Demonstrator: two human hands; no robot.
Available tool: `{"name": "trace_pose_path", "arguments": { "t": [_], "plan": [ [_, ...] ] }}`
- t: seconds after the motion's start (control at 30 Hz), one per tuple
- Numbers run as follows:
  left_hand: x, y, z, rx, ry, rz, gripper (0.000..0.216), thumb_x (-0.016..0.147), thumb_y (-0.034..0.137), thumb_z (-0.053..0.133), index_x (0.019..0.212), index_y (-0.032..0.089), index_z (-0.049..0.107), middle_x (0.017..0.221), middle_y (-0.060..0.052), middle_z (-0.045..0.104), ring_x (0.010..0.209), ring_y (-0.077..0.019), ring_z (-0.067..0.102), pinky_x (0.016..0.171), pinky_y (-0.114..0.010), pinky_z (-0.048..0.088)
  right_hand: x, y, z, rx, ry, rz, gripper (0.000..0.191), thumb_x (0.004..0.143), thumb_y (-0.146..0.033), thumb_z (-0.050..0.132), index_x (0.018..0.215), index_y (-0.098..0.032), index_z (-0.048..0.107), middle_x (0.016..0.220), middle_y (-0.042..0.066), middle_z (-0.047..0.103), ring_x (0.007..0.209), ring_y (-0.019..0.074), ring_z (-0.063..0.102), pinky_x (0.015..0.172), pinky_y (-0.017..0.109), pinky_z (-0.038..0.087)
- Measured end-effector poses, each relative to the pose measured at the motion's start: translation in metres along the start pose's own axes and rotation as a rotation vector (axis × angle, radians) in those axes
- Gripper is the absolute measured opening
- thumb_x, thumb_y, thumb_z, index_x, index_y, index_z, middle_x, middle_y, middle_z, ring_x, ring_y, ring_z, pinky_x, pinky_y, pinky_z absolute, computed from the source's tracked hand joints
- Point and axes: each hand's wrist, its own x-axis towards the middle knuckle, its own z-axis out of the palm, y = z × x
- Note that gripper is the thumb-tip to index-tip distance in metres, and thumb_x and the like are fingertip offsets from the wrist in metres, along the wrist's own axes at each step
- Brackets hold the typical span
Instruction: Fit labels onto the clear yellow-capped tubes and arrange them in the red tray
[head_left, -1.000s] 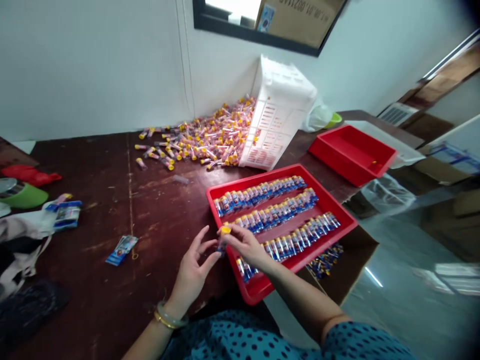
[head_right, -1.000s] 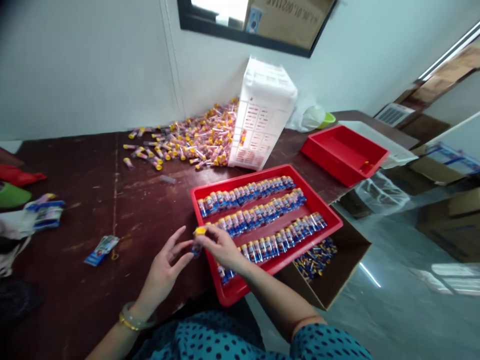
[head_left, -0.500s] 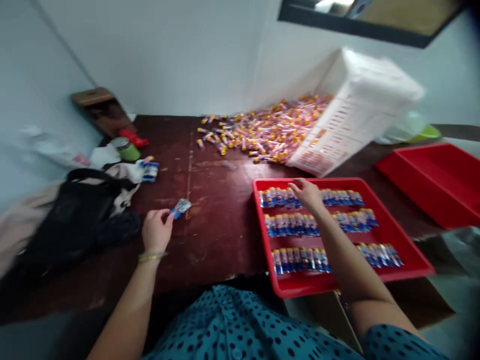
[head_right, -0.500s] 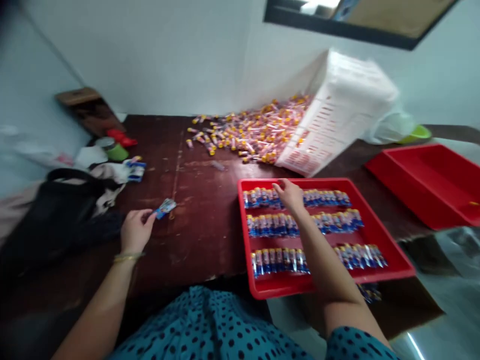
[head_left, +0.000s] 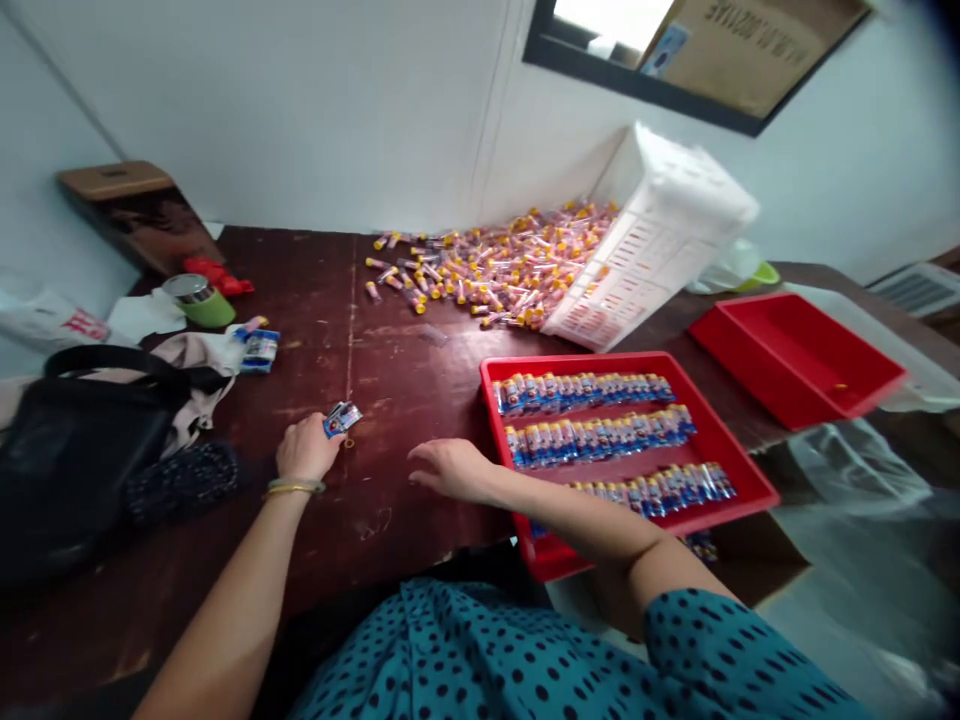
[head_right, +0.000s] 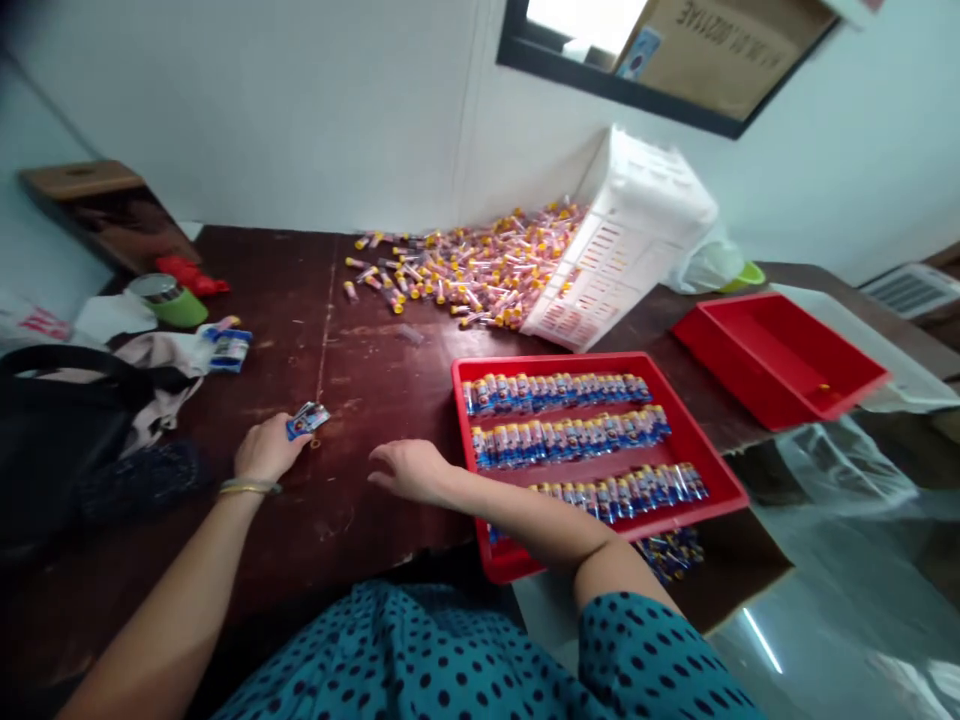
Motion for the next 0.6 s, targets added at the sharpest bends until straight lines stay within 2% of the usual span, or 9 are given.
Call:
{"name": "trace_pose_path", "arguments": {
  "t": [0.13, 0.23, 0.3, 0.37, 0.47, 0.53, 0.6],
  "plan": [
    [0.003, 0.004, -0.003, 0.093, -0.036, 0.027, 0.031, 0.083, 0.036, 0.056, 0.102, 0.013, 0.064, 0.113, -0.024, 0.066, 0.106, -0.0414, 0.060, 0.079, -0.043, 0.047, -0.005, -0.002, -0.001, 0.007, 0.008, 0.018, 0.032, 0.091, -0.039, 0.060, 0.116, -0.021, 0.066, 0.110, 0.008, 0.073, 0.098, 0.0226, 0.070, 0.082, 0.029, 0.050],
    [0.000, 0.006, -0.003, 0.011, -0.015, 0.032, 0.026, 0.084, 0.031, 0.052, 0.098, 0.014, 0.064, 0.106, -0.024, 0.069, 0.099, -0.0409, 0.063, 0.077, -0.045, 0.047, -0.010, 0.003, -0.010, 0.073, 0.048, 0.052, 0.029, 0.090, -0.038, 0.062, 0.113, -0.021, 0.068, 0.102, 0.007, 0.074, 0.089, 0.0210, 0.070, 0.077, 0.028, 0.050],
    [-0.008, 0.008, -0.003, -0.205, 0.014, 0.005, 0.026, 0.083, 0.033, 0.052, 0.097, 0.014, 0.063, 0.095, -0.020, 0.071, 0.090, -0.0377, 0.066, 0.075, -0.043, 0.048, -0.014, 0.007, -0.014, 0.169, 0.059, 0.084, 0.028, 0.089, -0.036, 0.063, 0.111, -0.020, 0.068, 0.091, 0.005, 0.074, 0.080, 0.0185, 0.069, 0.073, 0.027, 0.049],
    [-0.022, 0.015, -0.003, -0.563, 0.029, -0.029, 0.031, 0.081, 0.038, 0.056, 0.100, 0.015, 0.062, 0.088, -0.014, 0.072, 0.083, -0.0322, 0.066, 0.074, -0.040, 0.048, -0.015, 0.012, -0.015, 0.331, 0.078, 0.103, 0.031, 0.089, -0.037, 0.063, 0.114, -0.019, 0.066, 0.087, 0.004, 0.072, 0.076, 0.0159, 0.067, 0.071, 0.025, 0.049],
    [-0.055, 0.037, -0.004, -1.059, -0.017, -0.006, 0.043, 0.073, 0.042, 0.066, 0.106, 0.015, 0.063, 0.089, -0.007, 0.073, 0.081, -0.0250, 0.066, 0.079, -0.035, 0.048, -0.010, 0.017, -0.009, 0.609, 0.157, 0.129, 0.048, 0.084, -0.043, 0.068, 0.125, -0.019, 0.058, 0.104, 0.007, 0.069, 0.084, 0.0149, 0.065, 0.074, 0.025, 0.050],
    [-0.079, 0.056, -0.004, -1.173, -0.078, 0.042, 0.040, 0.070, 0.041, 0.071, 0.100, 0.015, 0.066, 0.087, -0.005, 0.072, 0.080, -0.0230, 0.064, 0.081, -0.035, 0.047, -0.003, 0.017, -0.005, 0.789, 0.202, 0.132, 0.056, 0.080, -0.045, 0.070, 0.128, -0.019, 0.054, 0.113, 0.008, 0.065, 0.089, 0.0150, 0.063, 0.077, 0.025, 0.050],
    [-0.099, 0.071, -0.005, -1.217, -0.115, 0.073, 0.037, 0.069, 0.038, 0.074, 0.098, 0.016, 0.068, 0.086, -0.004, 0.072, 0.080, -0.0222, 0.064, 0.081, -0.034, 0.046, 0.003, 0.012, -0.002, 0.936, 0.202, 0.090, 0.045, 0.082, -0.045, 0.068, 0.116, -0.018, 0.059, 0.106, 0.006, 0.066, 0.089, 0.0142, 0.062, 0.081, 0.027, 0.050]
  ]
}}
